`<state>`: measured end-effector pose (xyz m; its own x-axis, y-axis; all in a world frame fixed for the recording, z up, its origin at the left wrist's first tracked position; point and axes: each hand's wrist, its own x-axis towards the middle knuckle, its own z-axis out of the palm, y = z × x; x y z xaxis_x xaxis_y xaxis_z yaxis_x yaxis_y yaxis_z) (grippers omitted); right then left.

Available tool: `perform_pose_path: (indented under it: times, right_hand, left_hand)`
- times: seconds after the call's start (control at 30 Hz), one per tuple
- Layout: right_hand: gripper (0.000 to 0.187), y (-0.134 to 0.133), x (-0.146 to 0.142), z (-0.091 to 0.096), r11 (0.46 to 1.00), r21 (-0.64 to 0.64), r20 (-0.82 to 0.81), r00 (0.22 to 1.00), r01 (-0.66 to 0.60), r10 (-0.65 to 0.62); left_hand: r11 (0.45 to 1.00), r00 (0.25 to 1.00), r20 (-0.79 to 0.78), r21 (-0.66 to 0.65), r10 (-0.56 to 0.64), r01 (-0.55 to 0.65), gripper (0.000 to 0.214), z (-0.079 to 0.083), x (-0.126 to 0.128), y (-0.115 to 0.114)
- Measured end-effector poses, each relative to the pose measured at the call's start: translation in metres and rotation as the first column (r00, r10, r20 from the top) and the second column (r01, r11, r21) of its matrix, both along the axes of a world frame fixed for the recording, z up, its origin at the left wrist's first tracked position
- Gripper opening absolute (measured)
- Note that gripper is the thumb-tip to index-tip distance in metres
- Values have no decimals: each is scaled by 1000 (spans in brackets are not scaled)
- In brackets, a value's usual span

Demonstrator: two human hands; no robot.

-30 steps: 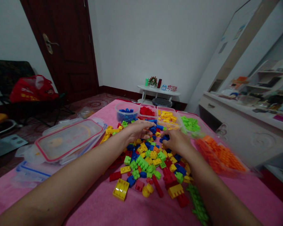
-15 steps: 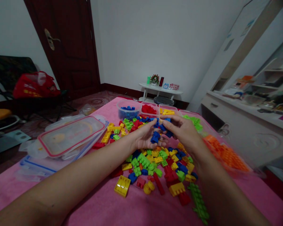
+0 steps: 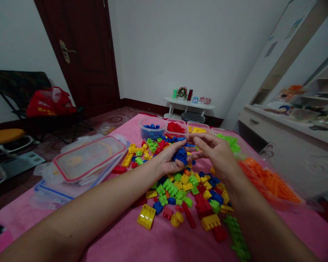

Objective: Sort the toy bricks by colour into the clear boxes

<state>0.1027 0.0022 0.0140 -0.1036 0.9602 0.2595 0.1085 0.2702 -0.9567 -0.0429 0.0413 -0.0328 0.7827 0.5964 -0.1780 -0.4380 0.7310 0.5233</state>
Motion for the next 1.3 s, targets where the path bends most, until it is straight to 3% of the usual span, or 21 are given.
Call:
perform_pose_path:
  times: [0.13, 0.2, 0.27, 0.33, 0.37, 0.43, 0.5, 0.57, 0.67, 0.73, 0.8, 0.87, 1.0, 1.1, 1.3]
  right_hand:
    - [33, 1, 5, 4, 993, 71, 19, 996, 91, -93]
    - [33, 1, 8, 6, 990, 82, 28, 993, 114, -117]
    - [33, 2, 10, 6, 989, 82, 25, 991, 125, -128]
    - [33, 2, 11, 6, 989, 77, 25, 991, 129, -131]
    - [33, 3, 11, 6, 989, 75, 30, 991, 131, -134]
    - [34, 7, 12, 3, 988, 75, 57, 988, 137, -142]
    - [32, 11, 11, -4, 988, 90, 128, 982, 124, -135]
    - [27, 15, 7, -15, 991, 121, 260, 961, 63, -93]
    - [19, 15, -1, -35, 985, 152, 527, 850, -84, -9]
    - [21, 12, -7, -46, 976, 151, 696, 718, -157, 8]
    - [26, 8, -10, -51, 973, 146, 812, 584, -176, -16]
    - [29, 6, -10, -51, 981, 117, 884, 467, -153, -33]
    - [28, 8, -3, -43, 997, 58, 959, 281, -49, -42]
    - [26, 10, 2, -39, 998, 60, 971, 234, -26, -53]
    - [20, 14, 7, -41, 985, 104, 963, 260, -135, -66]
  left_hand:
    - [977, 974, -104, 85, 202, -194, 16, 23, -17, 17]
    - [922, 924, -116, 185, 365, -341, 15, 40, -32, 39]
    - [818, 817, -166, 297, 552, -492, 18, 55, -49, 68]
    - [647, 623, -230, 461, 748, -607, 23, 65, -65, 96]
    - [572, 521, -270, 560, 810, -599, 25, 67, -72, 107]
    - [509, 363, -376, 757, 853, -410, 30, 67, -83, 122]
    - [468, 250, -440, 881, 862, -63, 37, 63, -89, 124]
    - [339, 179, -396, 897, 900, 283, 40, 58, -88, 114]
    - [122, 207, -298, 796, 932, 593, 29, 54, -79, 82]
    - [95, 272, -399, 694, 876, 714, 24, 53, -72, 53]
    - [97, 298, -546, 580, 783, 809, 25, 50, -68, 25]
    - [96, 254, -649, 453, 718, 887, 27, 46, -68, 3]
    - [79, 160, -638, 329, 753, 941, 44, 33, -71, -18]
    - [48, 169, -631, 311, 757, 949, 43, 29, -71, -21]
    - [30, 213, -619, 358, 756, 933, 33, 28, -67, -17]
